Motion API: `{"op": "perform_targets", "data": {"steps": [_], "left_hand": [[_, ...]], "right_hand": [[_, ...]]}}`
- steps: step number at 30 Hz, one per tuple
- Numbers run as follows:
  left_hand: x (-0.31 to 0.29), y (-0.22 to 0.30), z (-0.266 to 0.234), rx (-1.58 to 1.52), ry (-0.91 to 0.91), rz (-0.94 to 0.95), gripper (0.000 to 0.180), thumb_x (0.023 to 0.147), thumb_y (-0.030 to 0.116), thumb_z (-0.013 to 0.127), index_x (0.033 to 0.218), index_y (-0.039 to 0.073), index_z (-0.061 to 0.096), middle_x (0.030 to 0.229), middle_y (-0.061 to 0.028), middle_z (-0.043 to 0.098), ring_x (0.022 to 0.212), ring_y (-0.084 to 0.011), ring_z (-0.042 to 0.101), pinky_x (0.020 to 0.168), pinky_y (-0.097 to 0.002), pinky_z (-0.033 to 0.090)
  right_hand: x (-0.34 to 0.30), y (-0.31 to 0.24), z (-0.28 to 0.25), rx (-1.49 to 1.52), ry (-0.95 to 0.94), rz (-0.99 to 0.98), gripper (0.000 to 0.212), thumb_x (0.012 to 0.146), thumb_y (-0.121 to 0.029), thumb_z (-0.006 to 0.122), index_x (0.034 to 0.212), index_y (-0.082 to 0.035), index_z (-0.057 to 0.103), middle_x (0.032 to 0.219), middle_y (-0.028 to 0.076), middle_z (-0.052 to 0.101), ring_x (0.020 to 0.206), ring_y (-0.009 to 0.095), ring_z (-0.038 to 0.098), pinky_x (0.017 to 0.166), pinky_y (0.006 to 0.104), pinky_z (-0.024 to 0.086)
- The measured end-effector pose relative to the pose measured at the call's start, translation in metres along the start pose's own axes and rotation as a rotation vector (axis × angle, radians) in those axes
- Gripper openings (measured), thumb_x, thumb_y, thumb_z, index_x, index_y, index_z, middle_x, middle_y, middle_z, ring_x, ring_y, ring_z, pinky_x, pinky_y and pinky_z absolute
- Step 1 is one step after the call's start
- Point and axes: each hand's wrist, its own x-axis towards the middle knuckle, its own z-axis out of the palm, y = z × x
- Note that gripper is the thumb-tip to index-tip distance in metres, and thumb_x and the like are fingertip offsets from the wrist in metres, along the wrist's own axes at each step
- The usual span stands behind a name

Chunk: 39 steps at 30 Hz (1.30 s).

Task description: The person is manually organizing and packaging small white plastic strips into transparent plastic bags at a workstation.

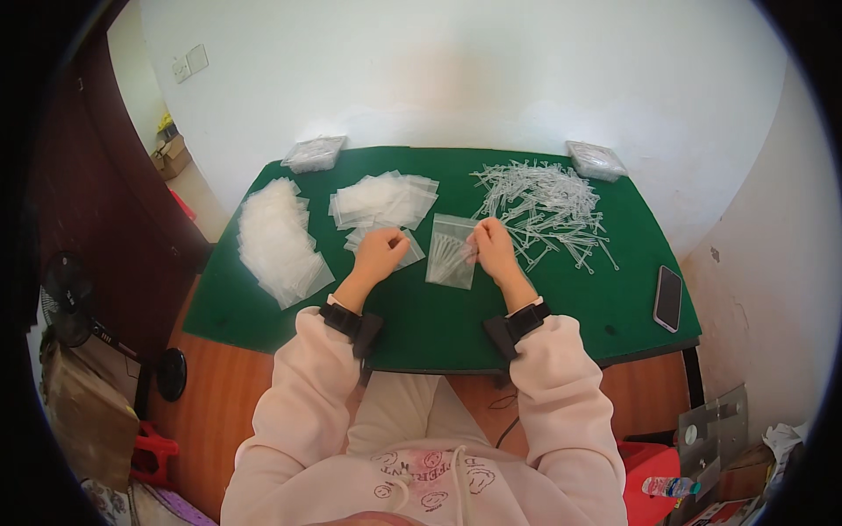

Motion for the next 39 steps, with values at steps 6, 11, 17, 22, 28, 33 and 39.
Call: {"op": "perform_targets", "data": {"steps": [6,11,17,22,28,33,39], "left_hand": [[-0.004,0.011,0.006,-0.325,-0.071,0.103,0.014,0.072,0.011,0.065,0.084,0.004,0.062,0.091,-0.0076,0.060,0.072,-0.0162,0.056,0.062,-0.0312,0.045],[0.001,0.016,0.006,-0.348,-0.089,0.532,0.020,0.070,0.006,0.067,0.090,0.006,0.062,0.106,-0.0075,0.055,0.081,-0.0155,0.055,0.068,-0.0289,0.046],[0.000,0.008,0.002,-0.751,-0.281,0.171,0.010,0.077,0.011,0.065,0.082,0.003,0.061,0.080,-0.0038,0.058,0.068,-0.0088,0.053,0.061,-0.0216,0.042],[-0.002,0.011,0.004,-0.566,-0.427,-0.096,0.016,0.079,0.014,0.063,0.072,0.001,0.059,0.059,0.0003,0.054,0.054,-0.0051,0.050,0.050,-0.0206,0.039],[-0.006,0.015,0.007,-0.476,-0.479,-0.108,0.017,0.078,0.015,0.061,0.071,0.000,0.058,0.058,-0.0003,0.054,0.048,-0.0060,0.048,0.046,-0.0220,0.038],[-0.007,0.010,0.012,-0.440,-0.434,-0.076,0.018,0.077,0.015,0.060,0.070,-0.001,0.058,0.058,-0.0018,0.056,0.049,-0.0068,0.050,0.047,-0.0217,0.039],[-0.005,0.006,0.013,-0.349,-0.377,-0.028,0.018,0.077,0.015,0.059,0.069,-0.001,0.059,0.058,-0.0035,0.058,0.050,-0.0082,0.053,0.049,-0.0214,0.041]], "right_hand": [[-0.007,-0.007,0.003,0.276,-0.292,0.212,0.010,0.091,-0.017,0.046,0.089,-0.008,0.048,0.076,0.003,0.055,0.061,0.013,0.057,0.050,0.0247,0.048],[-0.012,-0.004,0.012,0.174,-0.456,0.235,0.011,0.091,-0.018,0.047,0.090,-0.007,0.050,0.077,0.004,0.056,0.064,0.012,0.056,0.053,0.0250,0.048],[-0.013,-0.006,0.015,0.057,-0.441,0.170,0.014,0.090,-0.020,0.049,0.089,-0.006,0.052,0.076,0.003,0.056,0.066,0.011,0.055,0.056,0.0240,0.048],[-0.012,-0.007,0.013,0.209,-0.426,0.140,0.013,0.089,-0.018,0.051,0.086,-0.005,0.053,0.073,0.002,0.055,0.062,0.009,0.054,0.052,0.0216,0.046],[-0.016,-0.008,0.016,-0.083,-0.504,0.049,0.011,0.085,-0.014,0.056,0.080,-0.004,0.054,0.065,0.000,0.054,0.053,0.007,0.052,0.045,0.0195,0.043],[-0.017,-0.008,0.018,-0.094,-0.496,0.051,0.012,0.085,-0.013,0.056,0.077,-0.004,0.054,0.060,-0.001,0.052,0.051,0.006,0.050,0.045,0.0190,0.042],[-0.013,-0.003,0.015,-0.167,-0.410,0.028,0.011,0.082,-0.012,0.056,0.075,-0.005,0.053,0.060,-0.002,0.052,0.050,0.006,0.049,0.044,0.0187,0.039]]}}
